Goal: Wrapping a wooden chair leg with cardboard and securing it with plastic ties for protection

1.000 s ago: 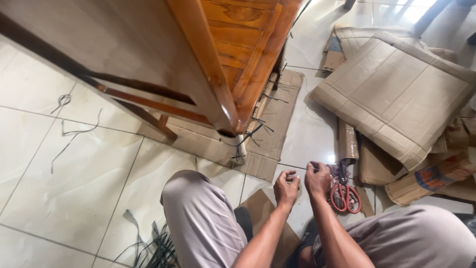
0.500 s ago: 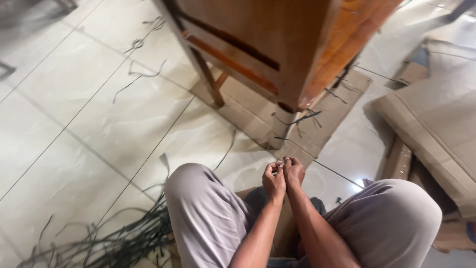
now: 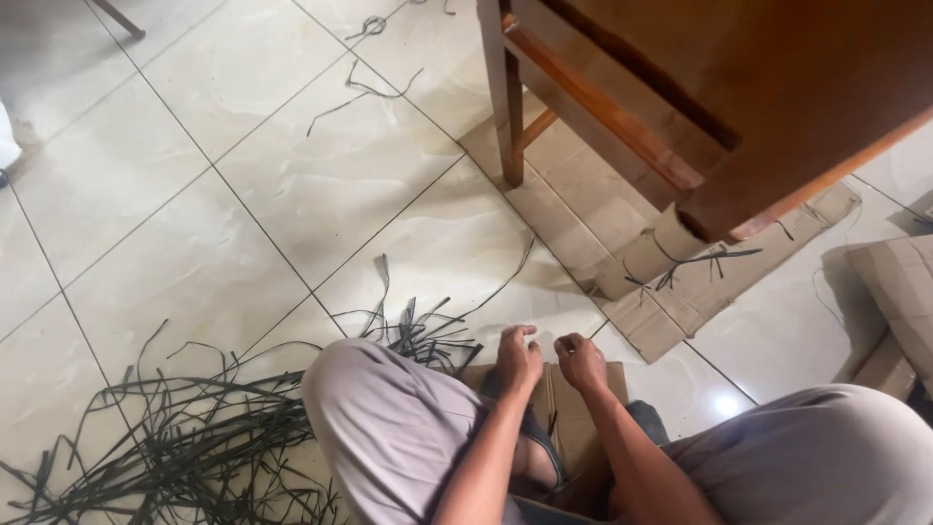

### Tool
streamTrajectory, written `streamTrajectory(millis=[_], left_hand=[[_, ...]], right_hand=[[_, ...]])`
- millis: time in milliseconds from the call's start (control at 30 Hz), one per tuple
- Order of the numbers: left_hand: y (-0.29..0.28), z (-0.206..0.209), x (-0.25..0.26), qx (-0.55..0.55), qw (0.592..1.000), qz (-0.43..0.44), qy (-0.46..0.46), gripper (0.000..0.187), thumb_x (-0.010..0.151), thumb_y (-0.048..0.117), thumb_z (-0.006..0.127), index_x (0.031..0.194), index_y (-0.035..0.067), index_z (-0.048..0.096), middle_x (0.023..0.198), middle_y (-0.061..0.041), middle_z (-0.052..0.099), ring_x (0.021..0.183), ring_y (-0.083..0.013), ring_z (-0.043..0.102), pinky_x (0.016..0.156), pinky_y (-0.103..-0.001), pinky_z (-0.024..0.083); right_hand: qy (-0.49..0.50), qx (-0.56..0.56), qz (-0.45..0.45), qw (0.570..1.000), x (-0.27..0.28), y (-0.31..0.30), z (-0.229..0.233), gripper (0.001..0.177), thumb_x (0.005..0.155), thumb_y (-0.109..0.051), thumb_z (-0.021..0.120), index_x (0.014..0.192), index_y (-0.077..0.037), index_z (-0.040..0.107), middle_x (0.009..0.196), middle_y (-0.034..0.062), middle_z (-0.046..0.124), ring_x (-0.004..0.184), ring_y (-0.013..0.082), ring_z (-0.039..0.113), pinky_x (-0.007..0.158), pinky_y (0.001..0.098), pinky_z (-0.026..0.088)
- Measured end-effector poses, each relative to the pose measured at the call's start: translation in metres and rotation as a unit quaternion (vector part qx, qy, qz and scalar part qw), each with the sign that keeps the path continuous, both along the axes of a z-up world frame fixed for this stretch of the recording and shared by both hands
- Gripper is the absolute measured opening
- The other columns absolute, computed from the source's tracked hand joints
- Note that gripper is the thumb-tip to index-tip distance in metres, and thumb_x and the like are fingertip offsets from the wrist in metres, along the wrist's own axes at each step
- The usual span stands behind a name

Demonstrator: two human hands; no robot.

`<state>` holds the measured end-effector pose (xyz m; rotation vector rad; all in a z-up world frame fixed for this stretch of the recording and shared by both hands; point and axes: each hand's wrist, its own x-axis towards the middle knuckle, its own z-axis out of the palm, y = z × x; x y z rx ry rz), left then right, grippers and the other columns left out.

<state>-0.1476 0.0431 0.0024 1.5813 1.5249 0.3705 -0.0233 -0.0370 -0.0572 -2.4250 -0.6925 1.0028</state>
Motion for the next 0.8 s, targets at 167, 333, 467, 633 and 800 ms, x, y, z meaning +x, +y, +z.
streamTrajectory(millis=[167,333,467,633,800], left_hand=[[0.045,0.039,-0.023,-0.007,0.988,-0.107,0.115,0.035,0.093,0.007,0.062,0.128,0.009,0.067,0.163,-0.015,0.033,0.134,-0.0398,0.055,0.112,-0.05,0.049],[0.079,0.03,-0.041,-0.08,0.965,-0.159,0.19,0.042,0.1,0.012,0.054,0.142,0.011,0.059,0.172,-0.007,0.015,0.142,-0.034,0.048,0.113,-0.047,0.048],[0.074,0.023,-0.065,-0.056,0.957,-0.198,0.203,0.044,0.098,0.021,0.058,0.141,0.011,0.058,0.168,-0.013,0.023,0.141,-0.0377,0.046,0.106,-0.053,0.053],[0.07,-0.029,-0.089,0.001,0.951,-0.217,0.22,0.036,0.095,0.028,0.059,0.129,0.017,0.065,0.155,-0.009,0.048,0.128,-0.0348,0.057,0.097,-0.052,0.057],[0.078,-0.018,-0.11,0.064,0.96,-0.163,0.218,0.016,0.096,0.028,0.058,0.104,0.025,0.072,0.104,0.001,0.069,0.105,-0.0252,0.066,0.085,-0.042,0.061]], right_hand=[[-0.02,-0.062,0.043,0.997,-0.002,-0.014,0.005,0.033,0.091,-0.044,0.063,0.116,-0.028,0.078,0.114,0.0088,0.077,0.118,0.0343,0.07,0.101,0.0496,0.055],[-0.024,-0.091,0.081,0.992,-0.007,-0.008,0.023,0.035,0.092,-0.042,0.061,0.119,-0.026,0.076,0.118,0.0124,0.075,0.12,0.038,0.068,0.103,0.0518,0.054],[-0.029,-0.092,0.11,0.989,-0.011,0.0,0.022,0.034,0.092,-0.042,0.06,0.119,-0.027,0.076,0.118,0.0107,0.074,0.121,0.0368,0.068,0.104,0.0507,0.054],[-0.02,-0.098,0.151,0.984,-0.029,0.021,0.031,0.036,0.092,-0.046,0.06,0.12,-0.029,0.074,0.12,0.0097,0.073,0.123,0.0359,0.066,0.107,0.0496,0.053],[-0.006,-0.116,0.182,0.976,-0.041,0.027,0.031,0.037,0.093,-0.049,0.057,0.122,-0.034,0.073,0.124,0.0043,0.073,0.125,0.0309,0.066,0.107,0.0477,0.053]])
